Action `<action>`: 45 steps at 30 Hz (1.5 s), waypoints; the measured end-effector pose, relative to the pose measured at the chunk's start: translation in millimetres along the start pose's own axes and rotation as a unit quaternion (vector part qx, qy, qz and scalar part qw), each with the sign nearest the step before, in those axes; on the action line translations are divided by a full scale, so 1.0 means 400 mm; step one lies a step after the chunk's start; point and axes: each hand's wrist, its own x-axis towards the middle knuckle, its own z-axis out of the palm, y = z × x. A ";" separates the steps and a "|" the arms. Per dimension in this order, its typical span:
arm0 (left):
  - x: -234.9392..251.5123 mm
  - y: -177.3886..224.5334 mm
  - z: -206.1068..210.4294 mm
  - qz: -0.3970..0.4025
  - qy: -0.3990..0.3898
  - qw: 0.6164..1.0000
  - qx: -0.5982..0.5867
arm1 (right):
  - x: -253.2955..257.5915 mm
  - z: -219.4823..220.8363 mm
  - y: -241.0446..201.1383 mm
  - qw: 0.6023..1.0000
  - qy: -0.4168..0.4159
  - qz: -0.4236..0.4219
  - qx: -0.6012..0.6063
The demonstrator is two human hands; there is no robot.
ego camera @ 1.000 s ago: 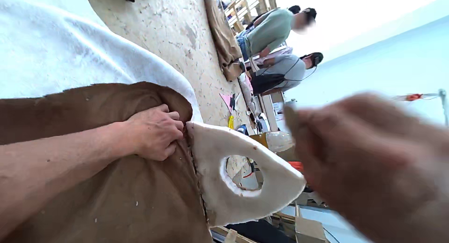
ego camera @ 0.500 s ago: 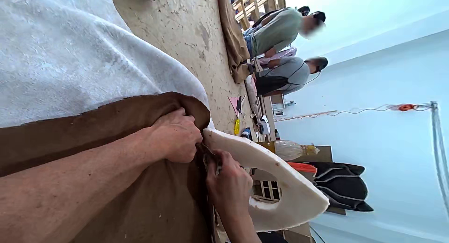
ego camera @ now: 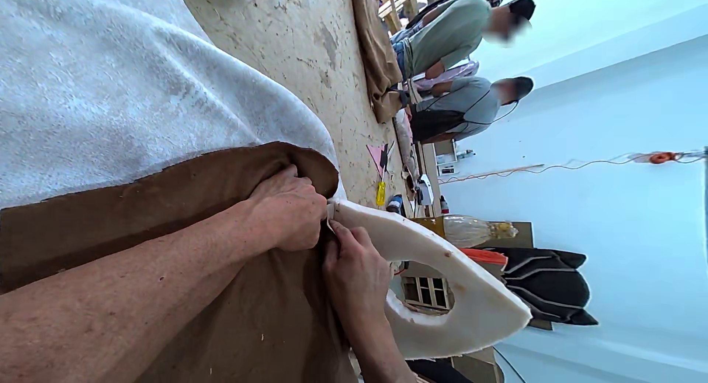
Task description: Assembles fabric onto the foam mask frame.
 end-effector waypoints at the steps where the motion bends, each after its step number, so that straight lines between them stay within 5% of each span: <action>1: 0.000 0.000 -0.001 0.000 -0.001 1.000 0.000 | -0.008 0.005 0.003 1.000 0.005 -0.003 -0.006; 5: -0.001 0.002 -0.008 -0.006 -0.004 1.000 -0.008 | -0.003 0.025 -0.003 0.999 0.005 -0.034 -0.020; 12: 0.003 0.003 -0.011 -0.032 0.011 0.999 -0.020 | 0.057 -0.013 -0.007 0.978 -0.199 -0.048 -0.038; 23: 0.014 0.008 -0.003 -0.035 -0.009 0.999 -0.013 | 0.033 -0.053 -0.039 0.936 -0.302 -0.064 -0.168; 29: 0.011 0.014 -0.003 -0.038 -0.004 0.999 -0.015 | 0.039 -0.086 0.010 0.919 -0.376 -0.030 -0.116; 37: 0.007 0.017 -0.017 -0.044 -0.008 0.998 -0.040 | 0.041 -0.151 0.063 0.993 -0.098 -0.063 0.027; 45: 0.009 0.014 -0.013 -0.043 -0.008 0.998 -0.036 | 0.021 -0.060 0.028 0.946 -0.311 -0.043 -0.080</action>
